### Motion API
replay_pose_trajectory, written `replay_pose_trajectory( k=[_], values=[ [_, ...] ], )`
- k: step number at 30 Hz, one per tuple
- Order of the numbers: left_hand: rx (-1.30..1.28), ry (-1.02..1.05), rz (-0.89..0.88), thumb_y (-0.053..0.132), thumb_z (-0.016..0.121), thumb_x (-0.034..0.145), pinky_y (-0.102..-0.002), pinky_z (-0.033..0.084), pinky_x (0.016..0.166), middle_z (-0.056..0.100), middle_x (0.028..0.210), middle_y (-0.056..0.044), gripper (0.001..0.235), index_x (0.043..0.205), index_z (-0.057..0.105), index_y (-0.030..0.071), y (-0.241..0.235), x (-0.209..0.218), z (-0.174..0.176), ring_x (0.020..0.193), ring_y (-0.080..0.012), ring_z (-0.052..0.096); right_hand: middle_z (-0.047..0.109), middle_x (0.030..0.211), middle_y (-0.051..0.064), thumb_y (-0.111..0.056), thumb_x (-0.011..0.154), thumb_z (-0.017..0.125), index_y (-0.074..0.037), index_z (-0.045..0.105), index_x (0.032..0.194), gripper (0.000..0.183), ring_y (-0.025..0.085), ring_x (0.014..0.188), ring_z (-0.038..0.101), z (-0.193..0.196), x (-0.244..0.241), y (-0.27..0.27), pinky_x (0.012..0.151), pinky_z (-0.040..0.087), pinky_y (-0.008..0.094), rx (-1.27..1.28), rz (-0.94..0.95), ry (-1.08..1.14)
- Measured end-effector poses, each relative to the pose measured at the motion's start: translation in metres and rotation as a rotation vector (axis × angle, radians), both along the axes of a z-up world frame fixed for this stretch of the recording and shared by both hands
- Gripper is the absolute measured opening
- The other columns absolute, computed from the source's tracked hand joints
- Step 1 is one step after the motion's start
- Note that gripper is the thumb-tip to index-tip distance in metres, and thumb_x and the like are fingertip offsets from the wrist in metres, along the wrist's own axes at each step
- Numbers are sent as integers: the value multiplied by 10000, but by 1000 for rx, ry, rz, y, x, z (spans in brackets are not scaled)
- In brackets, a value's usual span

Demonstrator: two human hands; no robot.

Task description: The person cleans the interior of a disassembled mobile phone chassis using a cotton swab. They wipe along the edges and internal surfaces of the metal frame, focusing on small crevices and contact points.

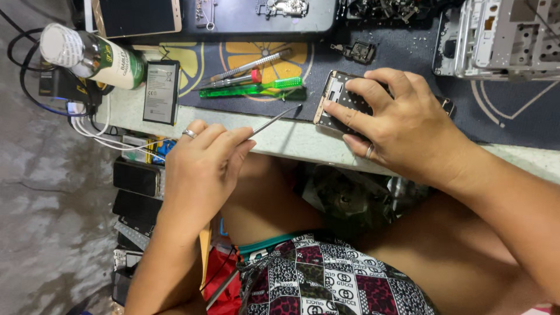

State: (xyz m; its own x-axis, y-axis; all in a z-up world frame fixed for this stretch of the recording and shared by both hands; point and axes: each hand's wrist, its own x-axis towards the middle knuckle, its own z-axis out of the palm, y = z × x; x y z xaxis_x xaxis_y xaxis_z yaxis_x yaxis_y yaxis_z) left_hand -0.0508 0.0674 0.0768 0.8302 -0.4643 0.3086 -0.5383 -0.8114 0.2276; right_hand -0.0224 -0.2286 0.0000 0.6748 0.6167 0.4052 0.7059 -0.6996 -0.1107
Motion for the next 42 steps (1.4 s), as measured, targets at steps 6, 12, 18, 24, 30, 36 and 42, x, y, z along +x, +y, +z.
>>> replay_pose_trajectory(
  k=[6, 12, 18, 24, 30, 36, 42],
  values=[
    [-332, 150, 7, 23, 842, 892, -286, 480, 631, 665, 805, -60, 154, 971, 712, 44, -11, 9, 8, 688, -149, 614, 580, 1305, 71, -366, 842, 768, -238, 711, 1345, 522, 321, 1247, 496, 1, 1, -1, 989, 440, 451, 1, 9, -6],
    [-771, 347, -111, 18, 763, 1015, -239, 542, 695, 724, 919, -66, 161, 938, 625, 50, -39, 59, -26, 788, -42, 649, 574, 1316, 74, -366, 854, 760, -239, 705, 1349, 514, 319, 1252, 493, 2, 1, -1, 998, 442, 455, 6, 9, 6],
    [-418, 274, -272, 62, 792, 997, -280, 490, 622, 651, 766, -86, 127, 971, 676, 15, -37, 84, -46, 686, -89, 573, 578, 1302, 77, -330, 842, 773, -230, 708, 1346, 518, 325, 1240, 496, 2, 3, -1, 974, 457, 459, 23, 28, -9],
    [-584, 312, -254, 50, 748, 1031, -292, 587, 782, 729, 958, -96, 75, 1066, 688, 22, -33, 68, -35, 805, -171, 714, 569, 1299, 79, -331, 815, 784, -231, 700, 1334, 535, 333, 1238, 491, 2, 4, 1, 958, 466, 475, 38, 12, 28],
    [-667, 191, -200, 9, 762, 980, -309, 586, 877, 712, 1161, -150, 173, 1125, 668, 14, -42, 33, -69, 973, -281, 732, 551, 1315, 88, -329, 792, 792, -212, 683, 1330, 561, 334, 1255, 485, 1, 5, 2, 960, 463, 494, 55, 9, 66],
    [-548, 16, -266, -74, 752, 949, -371, 615, 872, 696, 1190, -208, 222, 1145, 655, -34, -53, 29, -80, 1019, -344, 735, 539, 1328, 85, -307, 795, 793, -205, 675, 1346, 573, 332, 1258, 483, 2, 5, 3, 979, 465, 495, 63, 11, 87],
    [-436, -41, -338, -104, 722, 903, -414, 637, 880, 684, 1190, -266, 265, 1159, 661, -74, -49, 29, -87, 1041, -387, 740, 535, 1338, 79, -315, 809, 790, -215, 671, 1360, 573, 324, 1264, 472, 1, 5, 2, 976, 467, 490, 52, 7, 103]
  ],
)
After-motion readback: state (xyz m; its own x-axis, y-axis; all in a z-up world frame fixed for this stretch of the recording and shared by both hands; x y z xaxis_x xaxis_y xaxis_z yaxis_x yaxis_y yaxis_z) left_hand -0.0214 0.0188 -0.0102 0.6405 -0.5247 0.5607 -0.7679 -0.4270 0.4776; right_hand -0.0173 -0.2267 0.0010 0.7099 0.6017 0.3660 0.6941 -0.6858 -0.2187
